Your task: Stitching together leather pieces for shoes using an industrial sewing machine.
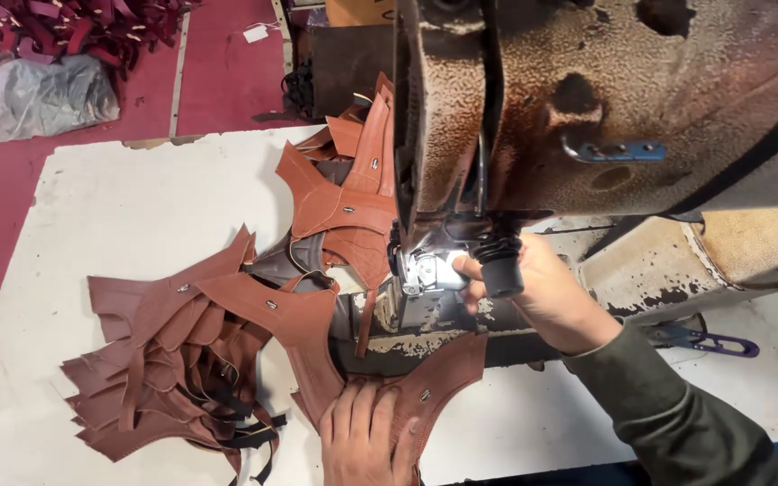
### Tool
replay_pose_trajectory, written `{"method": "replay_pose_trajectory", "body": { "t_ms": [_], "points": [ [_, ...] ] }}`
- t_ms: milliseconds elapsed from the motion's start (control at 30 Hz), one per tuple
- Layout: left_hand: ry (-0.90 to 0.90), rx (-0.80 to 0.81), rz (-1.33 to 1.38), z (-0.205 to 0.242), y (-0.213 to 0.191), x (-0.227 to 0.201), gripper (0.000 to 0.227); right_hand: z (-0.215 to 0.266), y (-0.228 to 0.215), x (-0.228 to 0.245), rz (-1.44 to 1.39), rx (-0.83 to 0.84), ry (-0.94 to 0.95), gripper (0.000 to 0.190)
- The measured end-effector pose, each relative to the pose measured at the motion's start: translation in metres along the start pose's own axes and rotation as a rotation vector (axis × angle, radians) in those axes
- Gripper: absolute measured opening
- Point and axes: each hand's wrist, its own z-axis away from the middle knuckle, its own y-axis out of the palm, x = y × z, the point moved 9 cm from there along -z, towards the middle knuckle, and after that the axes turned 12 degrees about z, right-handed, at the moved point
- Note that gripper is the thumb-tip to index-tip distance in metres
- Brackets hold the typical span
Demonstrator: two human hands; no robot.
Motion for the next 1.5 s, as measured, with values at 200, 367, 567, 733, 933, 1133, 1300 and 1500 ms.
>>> {"method": "replay_pose_trajectory", "body": {
  "t_ms": [200,367,567,733,933,1133,1300,1500],
  "points": [
    [0.035,-0.054,0.024,-0.002,-0.005,-0.002,0.047,-0.008,0.001,0.010,0.067,0.101,0.002,0.013],
    [0.010,-0.057,0.022,-0.004,-0.003,-0.001,0.045,-0.006,0.000,0.010,0.165,0.080,0.076,0.017],
    [0.056,-0.109,0.009,-0.003,-0.008,-0.007,0.046,0.002,0.012,0.008,0.060,0.003,-0.037,0.021],
    [0.038,-0.117,0.014,-0.006,-0.017,-0.007,0.044,0.019,0.036,0.009,0.061,-0.176,-0.039,0.025],
    [0.066,-0.145,0.035,-0.006,-0.030,-0.021,0.044,0.033,0.040,0.002,0.325,-0.197,-0.130,0.034],
    [0.064,-0.123,0.041,-0.002,-0.032,-0.033,0.046,0.033,0.019,0.018,0.401,-0.105,-0.262,0.037],
    [0.051,-0.101,0.055,-0.004,-0.035,-0.037,0.046,-0.052,-0.008,-0.033,-0.086,-0.278,-0.406,0.023],
    [0.002,-0.197,0.190,-0.020,-0.065,-0.015,0.034,-0.030,-0.029,-0.054,0.511,-0.508,-0.388,0.021]
  ]
}}
